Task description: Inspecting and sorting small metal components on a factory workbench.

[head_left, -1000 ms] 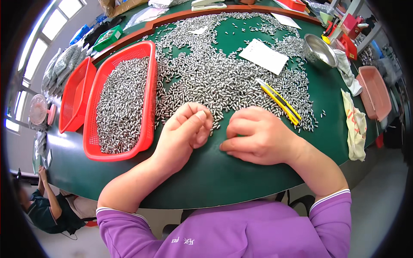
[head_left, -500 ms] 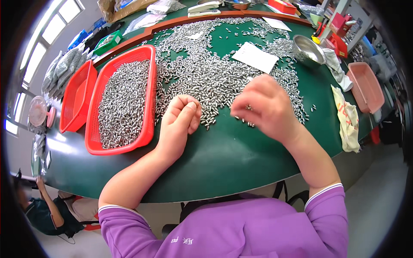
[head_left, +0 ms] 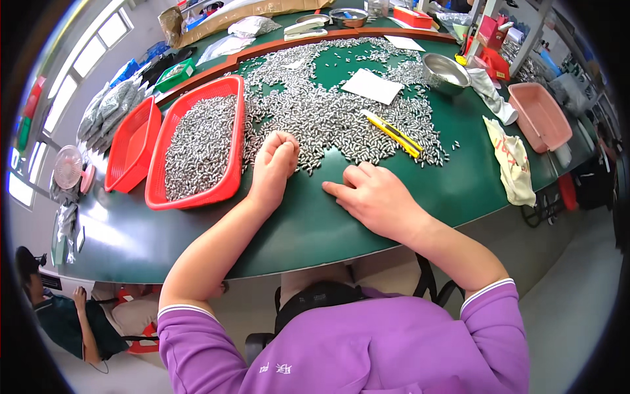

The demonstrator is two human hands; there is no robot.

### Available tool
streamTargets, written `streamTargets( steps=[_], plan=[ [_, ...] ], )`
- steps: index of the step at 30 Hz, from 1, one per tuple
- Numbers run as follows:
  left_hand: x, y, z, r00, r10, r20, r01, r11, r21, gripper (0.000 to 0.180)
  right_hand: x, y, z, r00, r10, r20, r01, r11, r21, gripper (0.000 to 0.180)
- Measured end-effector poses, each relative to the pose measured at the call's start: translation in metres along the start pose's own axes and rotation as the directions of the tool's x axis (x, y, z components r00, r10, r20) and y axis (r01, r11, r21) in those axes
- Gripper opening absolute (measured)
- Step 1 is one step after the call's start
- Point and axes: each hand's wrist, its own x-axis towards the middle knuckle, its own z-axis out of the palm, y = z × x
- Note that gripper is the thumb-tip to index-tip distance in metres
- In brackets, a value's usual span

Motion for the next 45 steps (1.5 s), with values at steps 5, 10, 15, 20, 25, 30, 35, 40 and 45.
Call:
streamTargets(
  steps=[5, 10, 15, 20, 25, 30, 35, 40, 45],
  plan=[
    [0.004, -0.005, -0.003, 1.000, 0.000, 0.013, 0.001, 1.000, -0.031, 0.005, -0.034, 0.003, -0.037, 0.995, 0.021, 0.097, -0.010, 0.994, -0.111, 0.024],
    [0.003, -0.003, -0.011, 1.000, 0.007, -0.030, -0.008, 1.000, -0.018, 0.004, -0.122, 0.013, -0.122, 0.931, 0.305, 0.200, -0.260, 0.940, -0.222, 0.026],
    [0.001, -0.002, 0.000, 0.995, 0.069, -0.074, -0.065, 0.996, 0.058, 0.005, -0.199, 0.022, -0.166, 0.722, 0.689, -0.059, -0.647, 0.644, -0.408, 0.013],
    [0.000, 0.002, 0.004, 0.974, 0.144, -0.174, -0.141, 0.989, 0.035, 0.007, -0.167, 0.025, -0.161, 0.705, 0.700, -0.113, -0.702, 0.667, -0.250, 0.018],
    [-0.008, 0.015, 0.000, 0.961, 0.134, -0.243, -0.154, 0.986, -0.064, 0.011, -0.082, 0.036, -0.127, 0.917, 0.398, 0.020, -0.399, 0.916, 0.051, 0.010],
    [-0.017, 0.018, 0.026, 0.954, -0.154, -0.259, 0.091, 0.967, -0.239, 0.021, -0.020, 0.058, -0.075, 0.968, 0.184, 0.172, -0.192, 0.981, 0.031, 0.018],
    [-0.015, 0.030, 0.045, 0.912, -0.380, -0.153, 0.310, 0.885, -0.346, 0.014, 0.005, 0.066, -0.029, 0.956, 0.161, 0.244, -0.185, 0.980, 0.078, 0.026],
    [-0.006, 0.027, 0.056, 0.872, -0.489, 0.007, 0.444, 0.785, -0.433, 0.015, 0.024, 0.070, -0.012, 0.978, 0.084, 0.192, -0.121, 0.973, 0.195, 0.022],
    [-0.013, 0.018, 0.045, 0.902, -0.427, 0.068, 0.402, 0.770, -0.496, 0.016, 0.033, 0.088, -0.020, 0.994, 0.065, 0.084, -0.084, 0.968, 0.236, 0.011]
  ],
)
